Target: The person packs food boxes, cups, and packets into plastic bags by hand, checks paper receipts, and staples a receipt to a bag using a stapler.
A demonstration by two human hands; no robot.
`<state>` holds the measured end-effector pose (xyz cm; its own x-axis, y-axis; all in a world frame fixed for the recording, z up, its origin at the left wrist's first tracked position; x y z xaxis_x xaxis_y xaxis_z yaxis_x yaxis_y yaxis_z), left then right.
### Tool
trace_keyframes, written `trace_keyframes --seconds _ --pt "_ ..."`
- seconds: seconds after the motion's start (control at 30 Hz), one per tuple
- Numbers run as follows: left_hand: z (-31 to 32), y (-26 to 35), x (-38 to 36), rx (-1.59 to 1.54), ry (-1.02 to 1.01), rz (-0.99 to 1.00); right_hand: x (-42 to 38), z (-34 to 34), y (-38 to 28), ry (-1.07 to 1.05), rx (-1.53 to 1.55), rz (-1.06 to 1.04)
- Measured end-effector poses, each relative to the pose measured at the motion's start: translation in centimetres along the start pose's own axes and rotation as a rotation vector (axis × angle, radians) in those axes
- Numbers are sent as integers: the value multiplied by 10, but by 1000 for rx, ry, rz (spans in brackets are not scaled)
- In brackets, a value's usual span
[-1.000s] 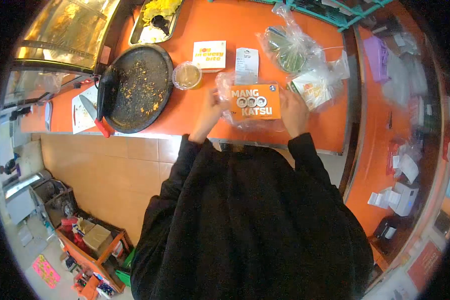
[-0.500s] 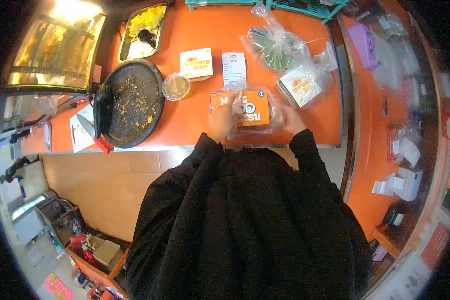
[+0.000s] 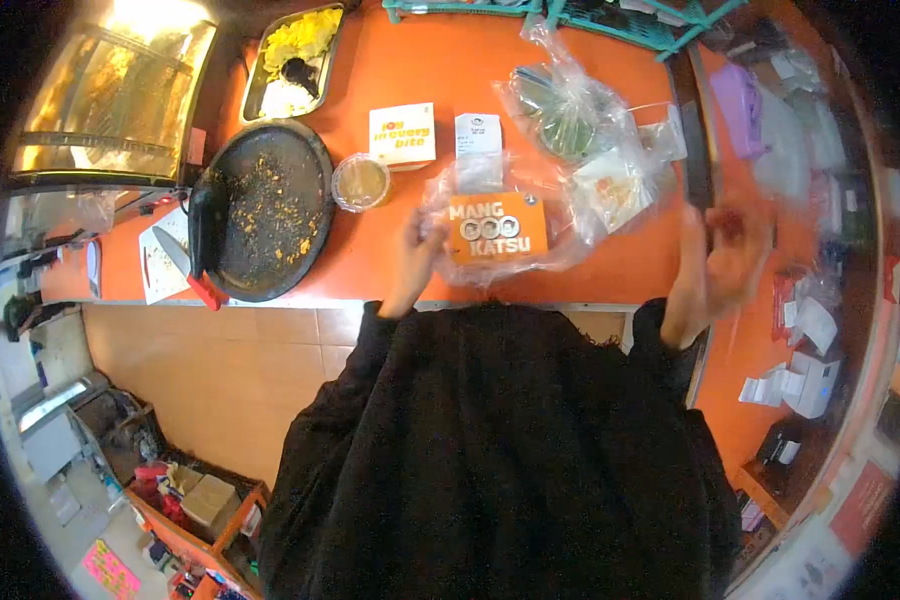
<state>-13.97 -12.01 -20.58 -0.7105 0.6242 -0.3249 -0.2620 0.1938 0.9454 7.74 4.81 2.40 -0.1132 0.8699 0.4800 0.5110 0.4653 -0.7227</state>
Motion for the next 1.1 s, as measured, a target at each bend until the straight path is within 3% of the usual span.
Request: trace_keyframes --seconds 0.03,0.1,0.13,0.17,0.23,0.27,0.3,0.37,0.43,0.5,0.53,0.57,0.6,0.63,0.67,0.7,0.73,0.8,0.93,1.07,1.1 --pt "-5 15 -8 3 6 -9 -24 32 -13 -169 454 253" --pt "-22 55 -16 -44 152 101 -77 119 -54 -863 363 -313" --pt "-26 58 -17 -68 179 120 -143 189 -13 -1250 9 -450" --pt "-29 62 -19 -120 219 102 -168 217 14 -1126 -167 -698" --pt "-34 80 -23 -231 269 57 -172 212 26 -565 -29 -953" --pt "-35 97 -28 -291 286 20 -165 213 23 -547 -31 -970" --pt "-34 115 -33 -298 285 30 -171 226 28 -718 -140 -993" --pt "-6 147 -43 -655 -7 32 -187 244 45 -1072 -365 -1007" --pt "3 153 -37 -538 -71 22 -173 254 56 -1237 -482 -1013" --pt "-2 164 -23 -466 -91 38 -139 250 26 -1680 -246 -886" --pt "-2 164 -18 -439 -162 -22 -104 240 -25 -1847 98 -803" --pt "0 163 -16 -411 -231 -87 -57 239 -66 -1866 391 -709" --pt "-3 165 -14 -414 -229 -82 -4 256 -92 -1741 549 -645" --pt "0 166 -15 -413 -286 -89 52 306 -87 -1513 644 -198" --pt "3 166 -16 -412 -341 -96 117 339 -80 -1072 160 -390" --pt "5 163 -16 -453 -384 -125 166 358 -88 -594 86 -747" --pt "5 164 -13 -453 -377 -118 199 419 -52 -537 -290 -727" --pt "8 170 -10 -463 -395 -114 222 446 -39 -230 -194 -948" --pt "-3 163 -1 -465 -349 -150 229 483 -19 -448 -381 -857" --pt "-2 159 2 -521 -344 -124 227 446 -39 -296 -331 -982" --pt "-2 158 2 -538 -321 -133 218 427 -50 -154 -298 -1109"
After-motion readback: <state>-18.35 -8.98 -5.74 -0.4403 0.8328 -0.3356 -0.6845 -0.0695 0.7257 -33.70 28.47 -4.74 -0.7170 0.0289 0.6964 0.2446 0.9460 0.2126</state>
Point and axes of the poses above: each hand's wrist, its own x-axis towards the middle knuckle, its own z-axis out of the palm, y = z × x, the point moved 9 cm from there along x, towards the middle knuckle, and after that the axes turned 8 degrees about y, right-handed, at the moved point
